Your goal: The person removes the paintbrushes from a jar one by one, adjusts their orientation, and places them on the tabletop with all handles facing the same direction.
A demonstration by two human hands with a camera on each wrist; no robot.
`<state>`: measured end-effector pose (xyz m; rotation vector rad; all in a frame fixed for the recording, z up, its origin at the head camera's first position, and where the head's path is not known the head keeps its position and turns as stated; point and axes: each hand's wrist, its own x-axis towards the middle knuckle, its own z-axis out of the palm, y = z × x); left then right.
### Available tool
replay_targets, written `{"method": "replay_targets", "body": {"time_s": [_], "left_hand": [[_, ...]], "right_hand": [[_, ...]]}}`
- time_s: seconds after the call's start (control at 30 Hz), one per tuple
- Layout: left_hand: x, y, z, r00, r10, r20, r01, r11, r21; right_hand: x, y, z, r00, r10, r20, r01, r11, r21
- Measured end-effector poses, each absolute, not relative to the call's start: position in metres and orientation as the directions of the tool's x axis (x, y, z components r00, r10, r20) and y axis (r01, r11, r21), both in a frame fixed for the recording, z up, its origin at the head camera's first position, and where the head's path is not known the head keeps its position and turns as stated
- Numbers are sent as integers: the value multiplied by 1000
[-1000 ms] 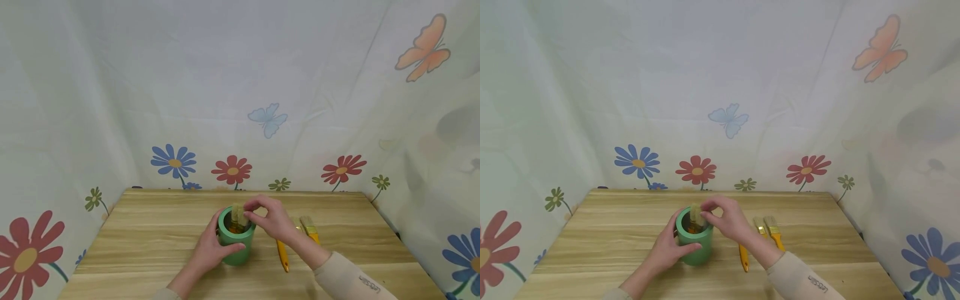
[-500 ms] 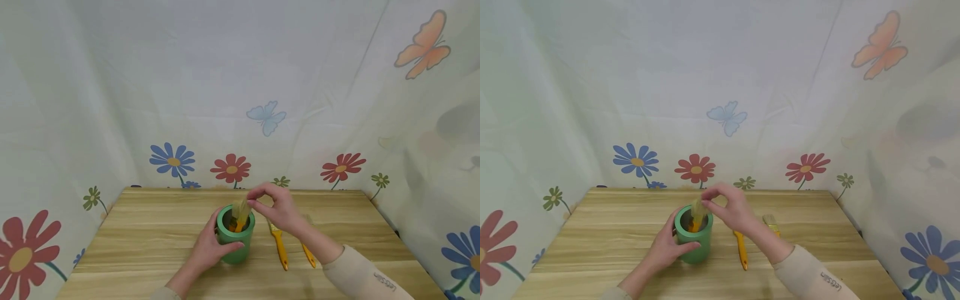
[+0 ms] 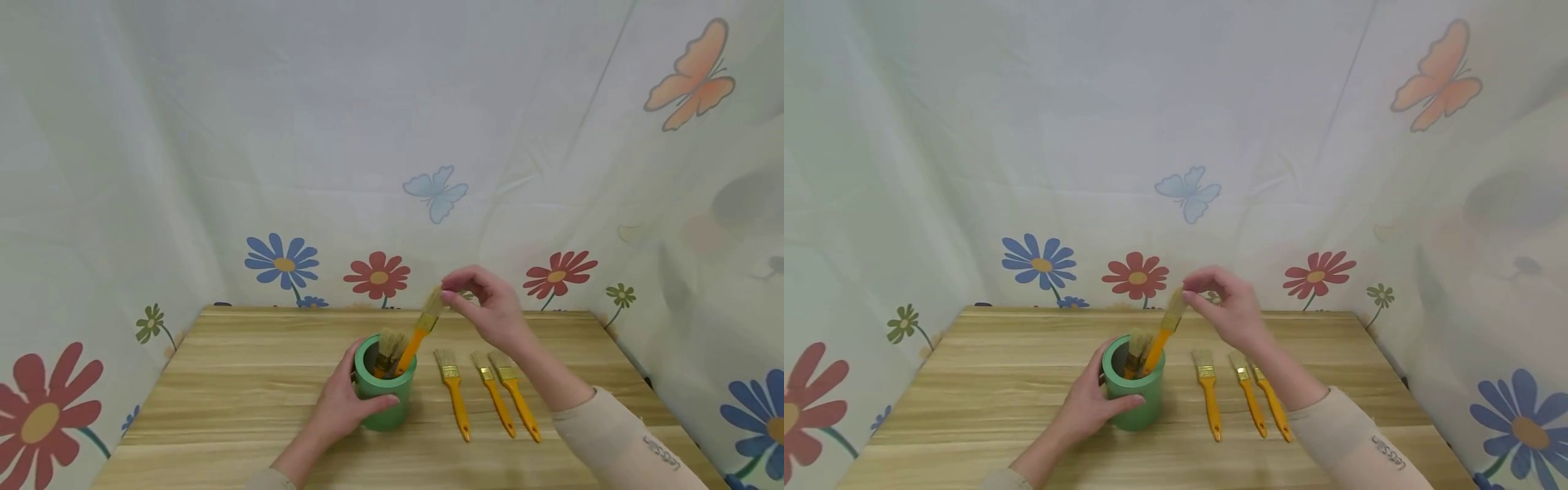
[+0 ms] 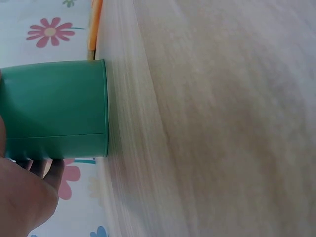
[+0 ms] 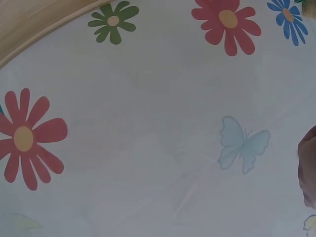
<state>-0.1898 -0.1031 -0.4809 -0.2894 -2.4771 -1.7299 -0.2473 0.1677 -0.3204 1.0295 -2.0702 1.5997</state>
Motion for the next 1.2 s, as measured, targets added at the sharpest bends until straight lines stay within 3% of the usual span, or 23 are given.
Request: {"method": "replay_targets", "body": {"time_s": [0.47,0.73,1.2], "left_hand": [[-189,-104,-481,-979,86,186,204,340,918],[-190,-103,-482,-975,90,201,219,332,918],[-190,-104,-482,-976,89,198,217,331,918]], "right_hand": [[-249,215,-309,-813,-229,536,-579,211,-787],[-252,249,-310,-831,-240,502,-552,245,-797],[-264,317,-349,-907,-211,365,-420,527,-739]]}}
